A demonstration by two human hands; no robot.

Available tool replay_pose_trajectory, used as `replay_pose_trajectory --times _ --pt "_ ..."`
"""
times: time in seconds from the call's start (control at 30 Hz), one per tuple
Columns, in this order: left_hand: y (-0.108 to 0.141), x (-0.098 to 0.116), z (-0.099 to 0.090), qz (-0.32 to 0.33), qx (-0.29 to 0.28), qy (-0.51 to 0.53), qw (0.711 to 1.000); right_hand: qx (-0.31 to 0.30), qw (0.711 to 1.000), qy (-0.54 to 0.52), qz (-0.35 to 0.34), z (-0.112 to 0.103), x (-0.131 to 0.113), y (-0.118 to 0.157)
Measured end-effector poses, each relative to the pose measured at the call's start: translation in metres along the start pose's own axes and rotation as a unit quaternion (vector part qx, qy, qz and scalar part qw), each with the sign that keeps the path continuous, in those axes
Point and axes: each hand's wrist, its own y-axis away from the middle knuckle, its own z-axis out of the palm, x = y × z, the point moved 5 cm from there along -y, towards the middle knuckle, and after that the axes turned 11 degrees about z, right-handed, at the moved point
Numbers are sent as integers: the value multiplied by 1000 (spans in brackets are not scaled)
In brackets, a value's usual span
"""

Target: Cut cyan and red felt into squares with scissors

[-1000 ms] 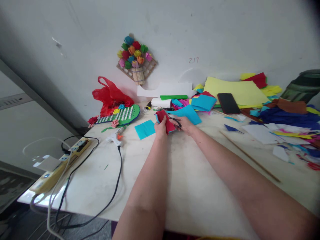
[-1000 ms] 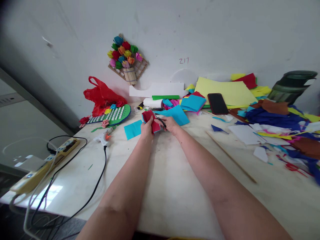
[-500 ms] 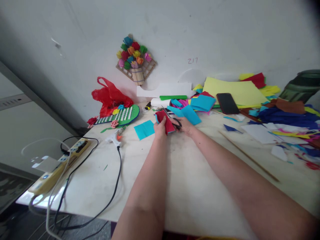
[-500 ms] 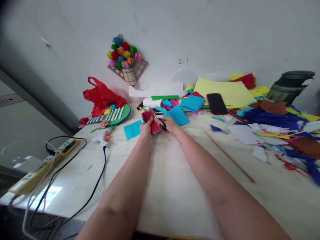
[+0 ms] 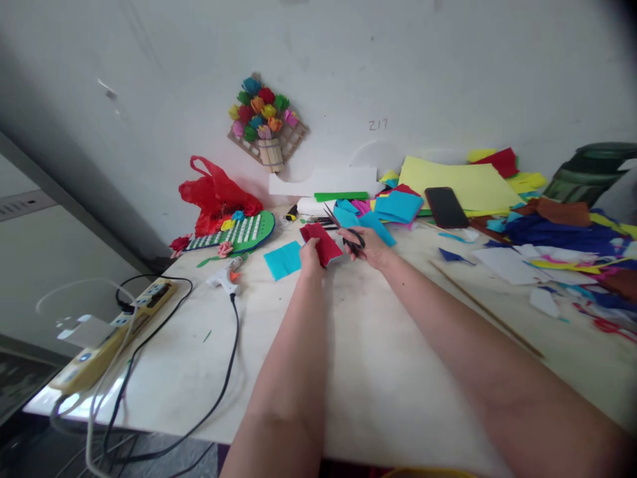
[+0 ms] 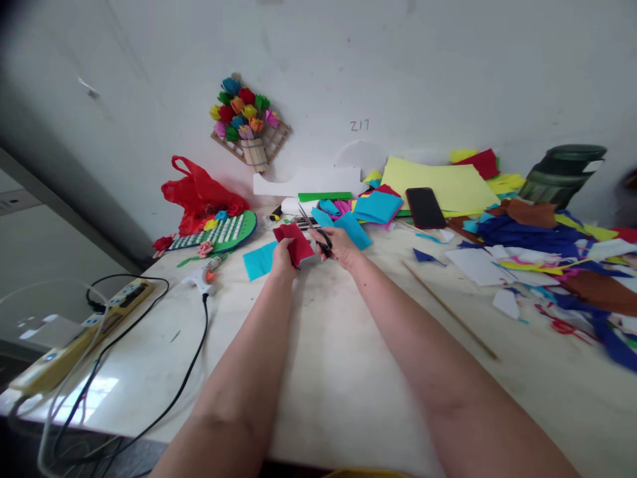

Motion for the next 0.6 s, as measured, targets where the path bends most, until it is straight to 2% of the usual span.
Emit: replay_pose_trajectory --times 0.1,0.2,0.27,0.4,0.5,0.6 --pt "0 5 -5 -9 7 -25 1000 29 999 35 -29 -7 -9 2" --pt "3 9 -7 -19 -26 -54 998 86 992 81 -50 -16 -25 10" --pt "4 11 -8 -22 -50 -56 997 109 988 82 -73 -20 -38 19" --pt "6 15 -11 -9 -62 -58 996 147 981 51 -118 -33 -59 37" --pt "5 20 -11 22 -61 -32 997 207 968 66 -122 -53 -60 41" --pt "3 25 -13 55 -34 16 998 270 938 192 -101 -74 -50 37"
